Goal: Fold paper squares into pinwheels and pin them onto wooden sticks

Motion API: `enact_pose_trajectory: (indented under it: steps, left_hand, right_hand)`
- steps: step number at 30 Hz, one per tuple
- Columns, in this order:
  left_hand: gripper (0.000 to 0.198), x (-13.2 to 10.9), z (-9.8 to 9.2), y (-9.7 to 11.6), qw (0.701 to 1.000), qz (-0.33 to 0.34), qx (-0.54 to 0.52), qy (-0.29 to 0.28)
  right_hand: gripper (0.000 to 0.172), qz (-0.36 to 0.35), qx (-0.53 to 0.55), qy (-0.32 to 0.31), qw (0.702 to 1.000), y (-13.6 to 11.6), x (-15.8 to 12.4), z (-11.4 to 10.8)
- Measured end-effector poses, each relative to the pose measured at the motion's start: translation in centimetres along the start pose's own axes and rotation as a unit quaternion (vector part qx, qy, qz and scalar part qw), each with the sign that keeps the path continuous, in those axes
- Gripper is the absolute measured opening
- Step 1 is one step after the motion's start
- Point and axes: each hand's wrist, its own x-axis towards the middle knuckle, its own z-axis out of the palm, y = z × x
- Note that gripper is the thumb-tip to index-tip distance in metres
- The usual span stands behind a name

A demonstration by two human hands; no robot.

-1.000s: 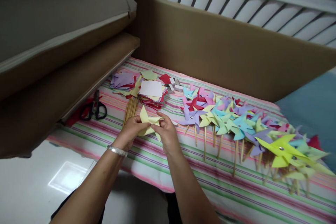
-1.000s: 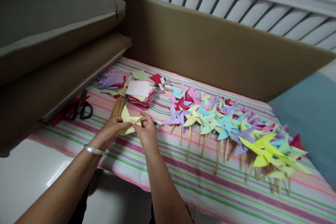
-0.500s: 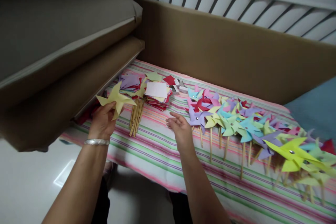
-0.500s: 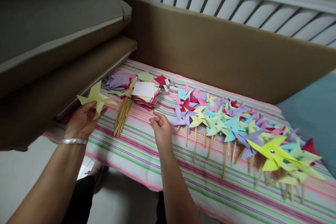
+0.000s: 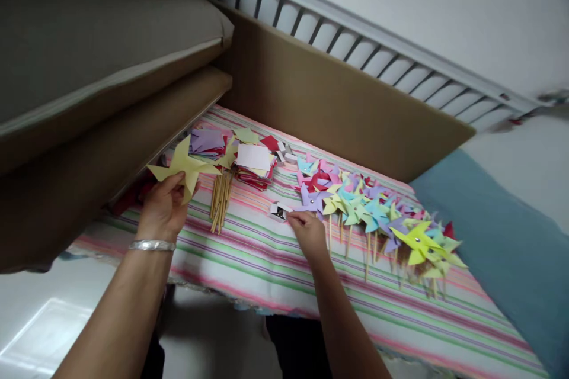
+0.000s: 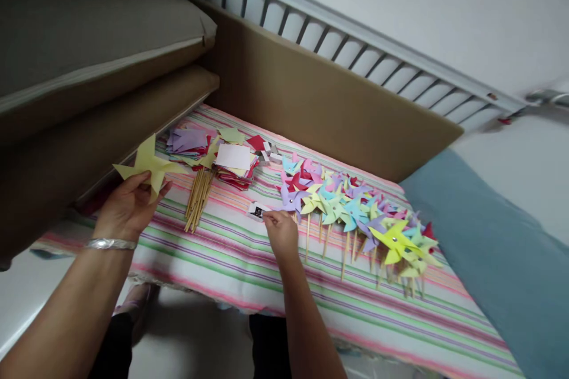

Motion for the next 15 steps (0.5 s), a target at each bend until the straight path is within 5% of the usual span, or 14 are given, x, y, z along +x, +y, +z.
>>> enact_pose_trajectory:
  steps: [9, 15]
  left_hand:
    - [0.009, -0.7, -1.4, -2.1, 0.995, -0.045, 0.068, -0.051]
    - [0.013, -1.0, -1.3, -3.1, 0.989, -0.065, 0.096, -0.089]
  right_hand:
    - [0.025, 0.029, -0.194, -0.073, 0.978, -3.1, 1.9, 2.0]
    - [0.026, 0.045, -0.229, -0.092, 0.968, -3.9, 2.8, 2.6]
